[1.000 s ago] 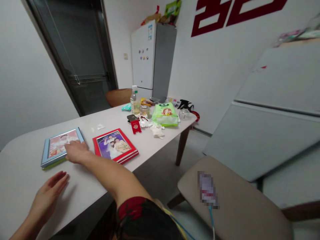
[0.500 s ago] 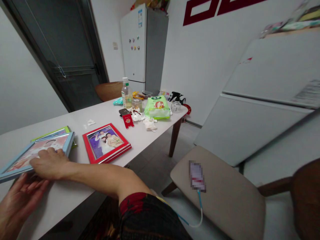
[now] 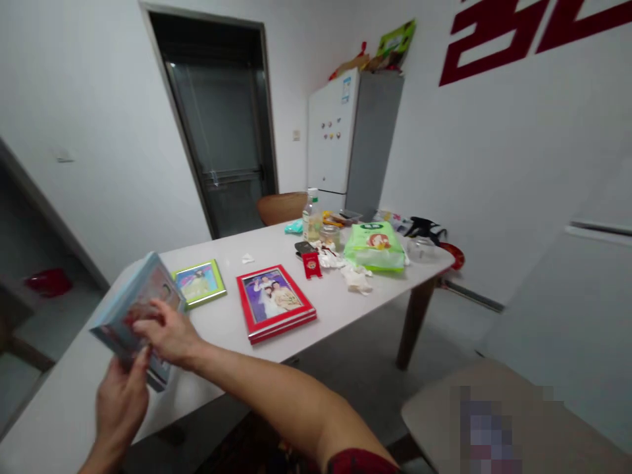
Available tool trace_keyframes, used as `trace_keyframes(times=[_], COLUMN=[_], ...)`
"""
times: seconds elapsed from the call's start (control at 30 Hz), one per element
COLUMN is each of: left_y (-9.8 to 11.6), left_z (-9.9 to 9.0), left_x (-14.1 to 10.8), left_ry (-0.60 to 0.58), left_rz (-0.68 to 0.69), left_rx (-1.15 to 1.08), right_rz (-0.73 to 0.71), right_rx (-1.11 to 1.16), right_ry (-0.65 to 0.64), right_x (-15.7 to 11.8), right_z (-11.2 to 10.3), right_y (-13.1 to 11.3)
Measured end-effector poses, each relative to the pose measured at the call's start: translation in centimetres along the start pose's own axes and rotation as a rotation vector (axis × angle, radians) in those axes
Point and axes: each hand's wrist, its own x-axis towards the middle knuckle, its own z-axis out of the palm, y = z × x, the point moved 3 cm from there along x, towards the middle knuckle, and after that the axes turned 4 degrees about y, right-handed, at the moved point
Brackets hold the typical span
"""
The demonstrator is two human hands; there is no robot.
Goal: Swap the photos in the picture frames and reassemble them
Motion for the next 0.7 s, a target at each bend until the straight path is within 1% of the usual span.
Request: trace_keyframes(times=[0.03, 0.07, 0.13, 0.17, 0.23, 0.33, 0.43, 0.53, 0.6, 0.7], left_y=[-0.1, -0.2, -0.7, -1.2, -2.1, -3.3, -3.9, -4.2, -4.2, -4.2], left_z=[0.0, 0.0, -0.1, -0.1, 0.0, 0.5, 1.1, 1.6, 1.9, 2.4], left_x=[-0.5, -1.0, -2.3, -3.0, -4.4, -6.2, -7.4, -8.1, -8.3, -8.4], left_ry=[-0.028, -0.027, -0.007, -0.008, -0.034, -0.093, -0.146, -0.188, -0.212, -0.26], left_rz=[0.094, 0.217, 0.457, 0.547, 0.646, 0.672, 0.676, 0.68, 0.691, 0.698], left_rx=[-0.014, -0.02, 0.037, 0.093, 0.217, 0.363, 0.432, 0.446, 0.448, 0.45], right_rz=[0.046, 0.085, 0.134, 0.138, 0.181, 0.307, 0.334, 0.273, 0.209, 0.118], right_rx=[0.127, 0.233, 0.363, 0.393, 0.401, 0.302, 0.154, -0.134, -0.419, -0.797], right_ry=[-0.003, -0.006, -0.031, -0.039, -0.039, -0.076, -0.118, -0.062, -0.005, 0.027], right_x=[-0.4, -0.7, -1.4, -1.7, -2.3, -3.1, -3.6, -3.5, -3.2, -2.8], right_z=[0.0, -0.1, -0.5, -0.9, -1.6, -2.7, -3.6, -4.8, -5.7, -6.6], right_y=[-0.3, -0.6, -0.9, -0.9, -0.5, 1.0, 2.4, 3.5, 4.2, 5.1])
